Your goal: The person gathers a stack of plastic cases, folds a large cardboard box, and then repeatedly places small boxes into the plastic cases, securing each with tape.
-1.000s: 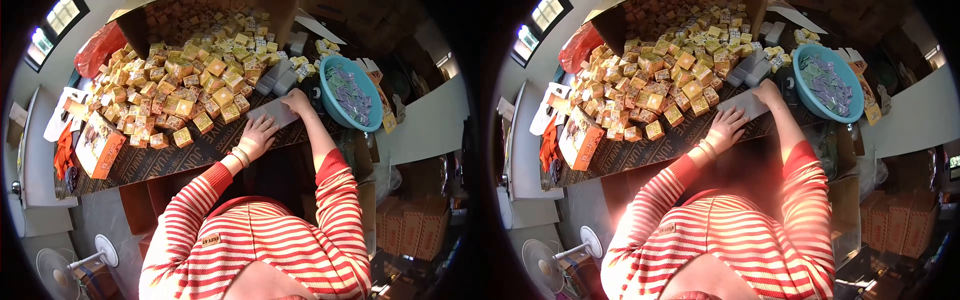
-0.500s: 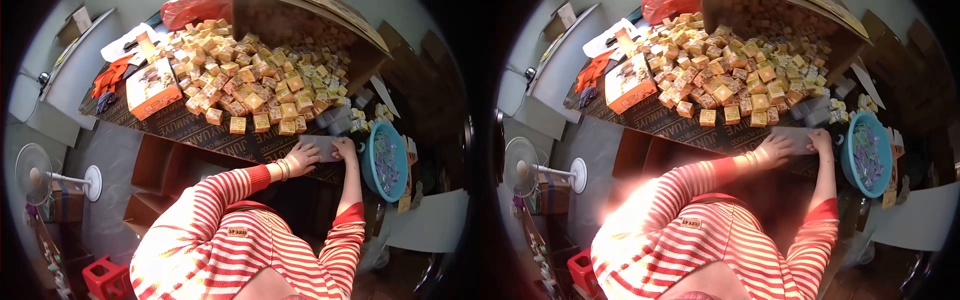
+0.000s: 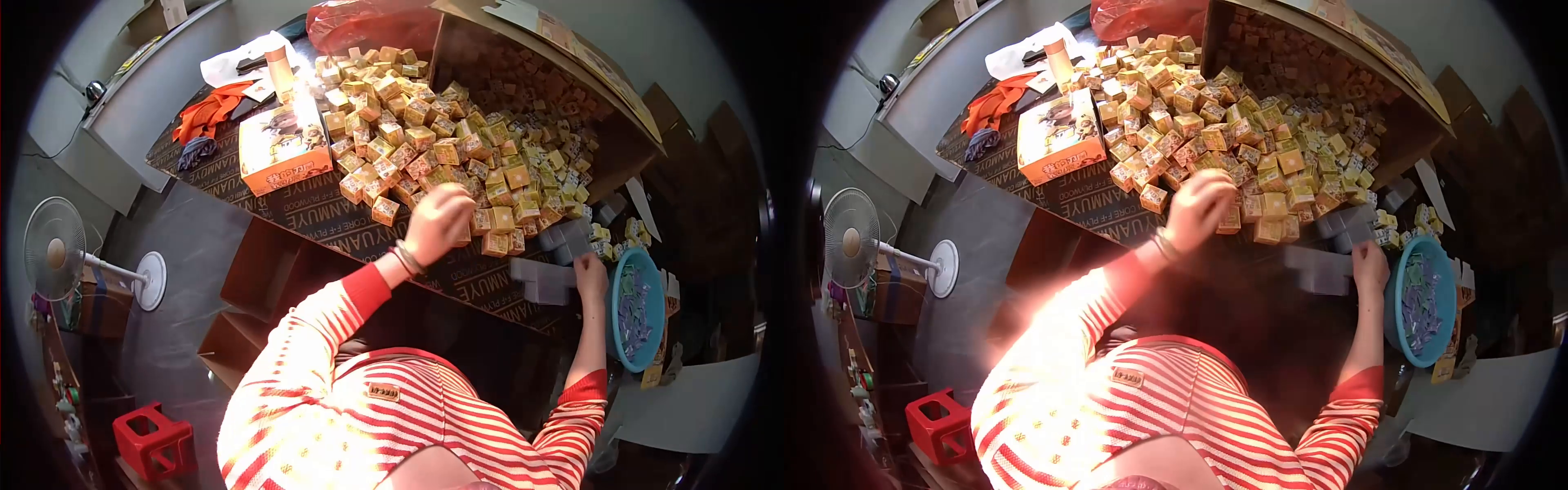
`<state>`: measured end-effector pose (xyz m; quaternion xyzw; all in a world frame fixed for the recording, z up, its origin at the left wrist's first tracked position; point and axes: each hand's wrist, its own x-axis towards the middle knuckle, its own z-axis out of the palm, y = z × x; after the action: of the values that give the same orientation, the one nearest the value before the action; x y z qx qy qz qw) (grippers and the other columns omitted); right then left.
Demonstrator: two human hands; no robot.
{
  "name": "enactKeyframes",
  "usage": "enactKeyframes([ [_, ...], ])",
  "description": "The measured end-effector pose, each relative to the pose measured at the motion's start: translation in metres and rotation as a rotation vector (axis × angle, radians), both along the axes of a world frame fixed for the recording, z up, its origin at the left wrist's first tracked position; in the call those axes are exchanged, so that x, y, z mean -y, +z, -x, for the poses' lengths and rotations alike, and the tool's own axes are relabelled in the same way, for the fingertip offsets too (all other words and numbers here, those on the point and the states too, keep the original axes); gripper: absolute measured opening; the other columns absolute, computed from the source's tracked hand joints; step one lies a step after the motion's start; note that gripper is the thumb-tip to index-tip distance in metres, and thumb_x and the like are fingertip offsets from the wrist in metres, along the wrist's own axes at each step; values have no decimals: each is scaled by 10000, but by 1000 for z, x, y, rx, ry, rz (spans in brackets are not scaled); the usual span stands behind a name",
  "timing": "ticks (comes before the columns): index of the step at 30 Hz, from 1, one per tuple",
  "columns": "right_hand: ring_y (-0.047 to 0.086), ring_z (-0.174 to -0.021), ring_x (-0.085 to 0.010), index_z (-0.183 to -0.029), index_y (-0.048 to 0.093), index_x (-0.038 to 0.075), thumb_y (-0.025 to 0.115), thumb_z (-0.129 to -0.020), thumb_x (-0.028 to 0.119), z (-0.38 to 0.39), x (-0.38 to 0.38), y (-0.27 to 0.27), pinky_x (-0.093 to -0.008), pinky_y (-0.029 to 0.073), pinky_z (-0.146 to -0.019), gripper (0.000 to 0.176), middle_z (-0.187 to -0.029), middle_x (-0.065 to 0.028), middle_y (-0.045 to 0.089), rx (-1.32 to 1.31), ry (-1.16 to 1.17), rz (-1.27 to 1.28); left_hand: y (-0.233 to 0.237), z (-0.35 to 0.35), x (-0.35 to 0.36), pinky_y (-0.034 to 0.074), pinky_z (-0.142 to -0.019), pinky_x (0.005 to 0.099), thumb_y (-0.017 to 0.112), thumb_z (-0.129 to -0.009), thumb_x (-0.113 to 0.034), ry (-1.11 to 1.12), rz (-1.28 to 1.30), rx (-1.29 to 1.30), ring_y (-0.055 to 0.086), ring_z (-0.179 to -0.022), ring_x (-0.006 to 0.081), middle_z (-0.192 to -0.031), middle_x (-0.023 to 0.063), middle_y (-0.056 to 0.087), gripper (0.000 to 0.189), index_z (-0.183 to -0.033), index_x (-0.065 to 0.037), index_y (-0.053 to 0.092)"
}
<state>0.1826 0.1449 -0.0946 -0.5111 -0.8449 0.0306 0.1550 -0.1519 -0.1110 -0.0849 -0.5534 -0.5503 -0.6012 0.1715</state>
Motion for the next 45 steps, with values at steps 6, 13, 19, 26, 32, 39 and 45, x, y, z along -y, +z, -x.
enactKeyframes([
  [6, 617, -658, -180, -1067, 673, 102, 543, -1098, 315, 84, 22, 59, -395, 509, -619, 252, -835, -63, 641, -276, 299, -59, -15, 221, 65, 363, -1148, 552, 757, -901, -309, 727, 402, -281, 518, -1342, 395, -1322, 151, 652, 380, -1223, -115, 700],
  [13, 653, -751, -232, -1026, 683, 12, 670, -984, 128, 178, 74, 105, -350, 510, -690, 124, -889, -96, 672, -422, 463, 57, -26, 275, 125, 405, -1059, 640, 824, -778, -264, 629, 916, -462, 470, -1360, 372, -1439, 139, 522, 823, -1510, -157, 463],
  [19, 662, -747, -222, -991, 675, 10, 682, -966, 90, 205, 78, 141, -328, 518, -678, 84, -884, -108, 678, -565, 489, -189, -40, 279, 135, 360, -1129, 628, 805, -780, -120, 637, 900, -351, 444, -1406, 404, -1527, 148, 475, 815, -1519, -157, 464],
  [26, 686, -929, -262, -1192, 648, 43, 609, -1049, 212, 243, -21, 212, -365, 543, -805, 224, -1076, -108, 681, -537, 490, -478, -32, 318, 157, 524, -901, 460, 761, -884, -158, 740, 644, -503, 636, -1134, 341, -1246, 182, 655, 600, -1442, -137, 543],
  [32, 441, -1444, -304, -1556, 442, 152, 558, -1012, 597, 313, -159, 233, -454, 401, -1166, 712, -1592, -127, 419, -161, 426, -529, -5, 373, 176, 526, -848, 437, 738, -915, -157, 853, 756, -356, 654, -1042, 324, -1144, 180, 671, 480, -1370, -112, 591],
  [39, 618, -1242, -310, -1407, 629, 155, 521, -1046, 544, 340, -220, 269, -425, 496, -996, 541, -1342, -100, 663, 49, 481, -222, 17, 398, 181, 528, -787, 412, 712, -952, -156, 935, 694, -270, 675, -935, 303, -1025, 178, 689, 348, -1286, -82, 647],
  [45, 673, -842, -296, -1201, 691, 29, 497, -1075, 460, 340, -248, 236, -431, 488, -759, 489, -895, -217, 676, -555, 493, -407, 46, 347, 81, 530, -734, 389, 690, -984, -154, 662, 272, -268, 693, -843, 286, -922, 177, 704, 250, -1214, -57, 694],
])
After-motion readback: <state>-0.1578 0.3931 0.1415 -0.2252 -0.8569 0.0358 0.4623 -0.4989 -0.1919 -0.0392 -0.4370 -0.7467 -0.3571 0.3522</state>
